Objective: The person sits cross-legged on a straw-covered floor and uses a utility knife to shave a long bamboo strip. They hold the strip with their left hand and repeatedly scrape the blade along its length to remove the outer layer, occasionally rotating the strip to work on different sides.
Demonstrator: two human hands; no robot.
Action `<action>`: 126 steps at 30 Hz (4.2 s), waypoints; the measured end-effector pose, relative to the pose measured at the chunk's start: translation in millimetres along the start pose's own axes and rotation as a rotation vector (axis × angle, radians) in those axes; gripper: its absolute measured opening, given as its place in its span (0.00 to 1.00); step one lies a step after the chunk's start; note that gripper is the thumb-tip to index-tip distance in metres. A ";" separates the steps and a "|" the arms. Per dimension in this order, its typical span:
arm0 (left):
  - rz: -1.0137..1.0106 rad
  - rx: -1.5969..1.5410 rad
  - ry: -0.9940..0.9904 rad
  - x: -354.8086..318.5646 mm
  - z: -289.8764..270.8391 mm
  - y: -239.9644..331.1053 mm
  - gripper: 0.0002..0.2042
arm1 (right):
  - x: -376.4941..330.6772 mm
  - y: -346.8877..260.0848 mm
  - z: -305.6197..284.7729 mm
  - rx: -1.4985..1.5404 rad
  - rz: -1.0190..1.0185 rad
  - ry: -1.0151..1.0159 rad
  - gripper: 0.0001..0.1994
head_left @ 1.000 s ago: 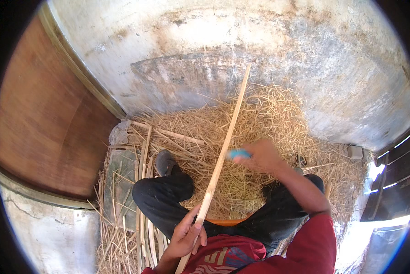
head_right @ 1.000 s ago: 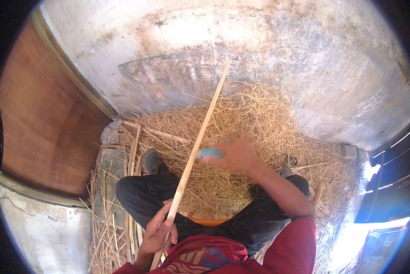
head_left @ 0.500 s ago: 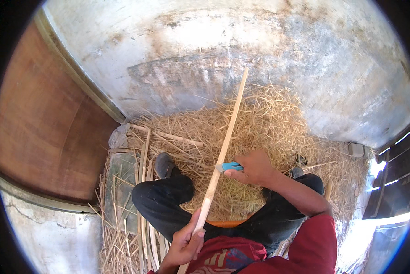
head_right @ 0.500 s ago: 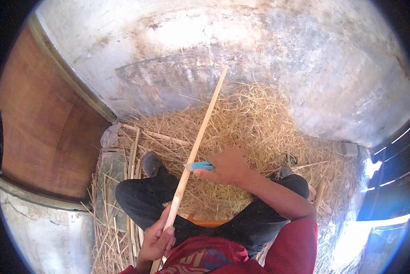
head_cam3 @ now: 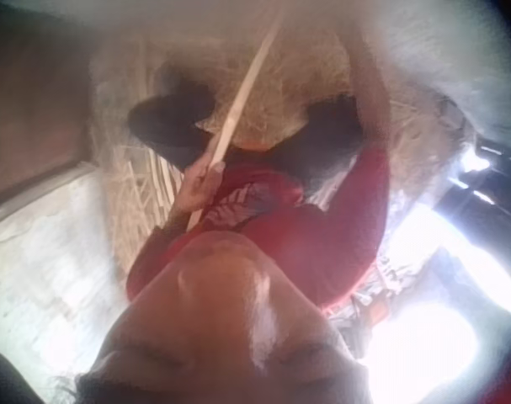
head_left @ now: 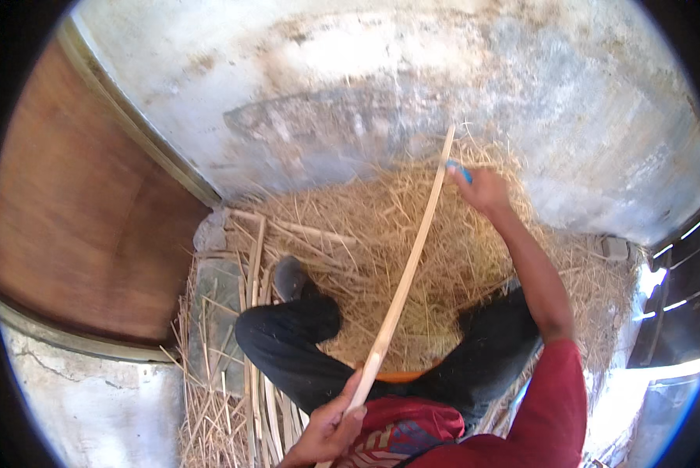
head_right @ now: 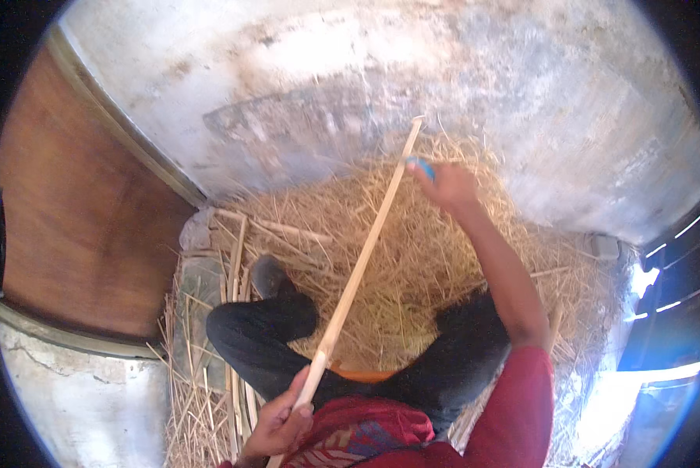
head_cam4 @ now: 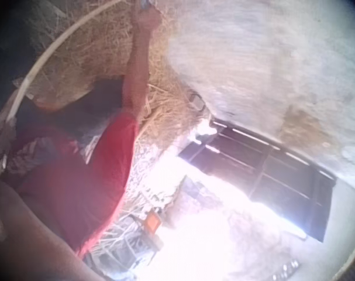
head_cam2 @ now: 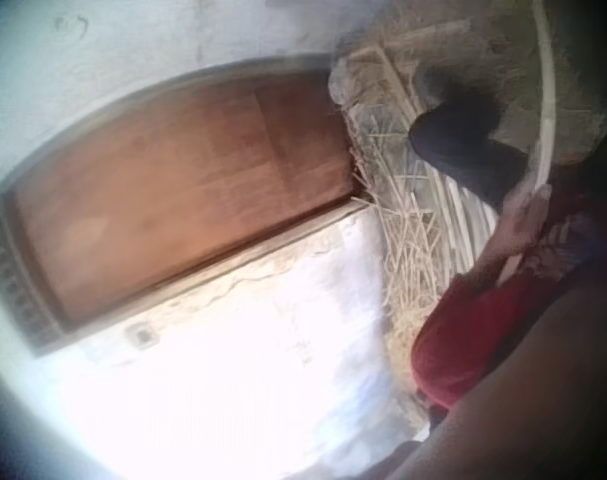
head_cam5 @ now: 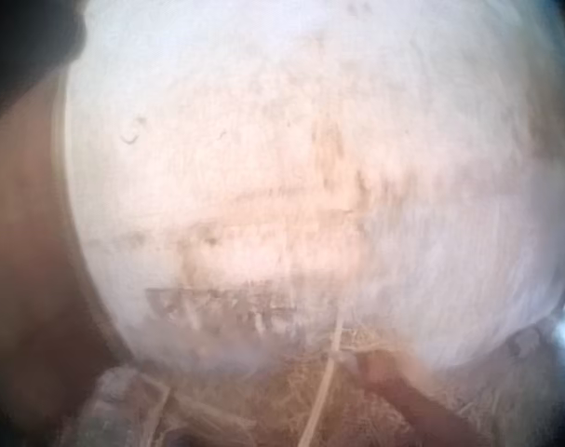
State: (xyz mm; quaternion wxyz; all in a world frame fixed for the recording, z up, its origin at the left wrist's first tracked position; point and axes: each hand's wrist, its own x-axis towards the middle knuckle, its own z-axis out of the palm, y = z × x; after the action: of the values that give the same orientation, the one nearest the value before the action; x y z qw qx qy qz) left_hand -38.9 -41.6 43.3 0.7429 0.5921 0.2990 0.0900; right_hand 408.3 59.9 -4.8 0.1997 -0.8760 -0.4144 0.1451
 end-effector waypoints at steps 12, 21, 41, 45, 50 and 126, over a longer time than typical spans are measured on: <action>0.004 -0.476 -0.027 19.9 -8.0 7.5 0.28 | -68.6 -35.1 29.6 -0.097 -0.523 0.042 0.33; 0.006 -0.200 0.000 17.3 -9.4 0.1 0.30 | -51.1 -18.7 46.6 -0.094 -0.711 0.178 0.30; -0.276 0.119 0.113 -16.1 -10.4 6.3 0.31 | 58.5 165.7 -7.4 -0.080 0.340 0.419 0.46; -0.110 0.006 0.142 9.6 -28.6 -10.0 0.29 | 34.4 72.8 5.2 -0.080 0.072 0.036 0.45; -0.034 0.007 0.106 33.8 -21.1 11.7 0.29 | -95.9 -41.0 31.4 -0.154 -0.559 -0.256 0.41; -0.053 -0.126 0.074 14.4 -7.3 16.6 0.30 | -70.3 -32.3 33.8 -0.155 -0.735 0.238 0.28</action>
State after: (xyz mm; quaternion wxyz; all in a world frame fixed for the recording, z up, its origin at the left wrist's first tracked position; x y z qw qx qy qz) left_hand -27.7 -23.8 53.0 0.7693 0.5323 0.3354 0.1108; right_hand 329.3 31.2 -13.1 0.2183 -0.6922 -0.6842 -0.0706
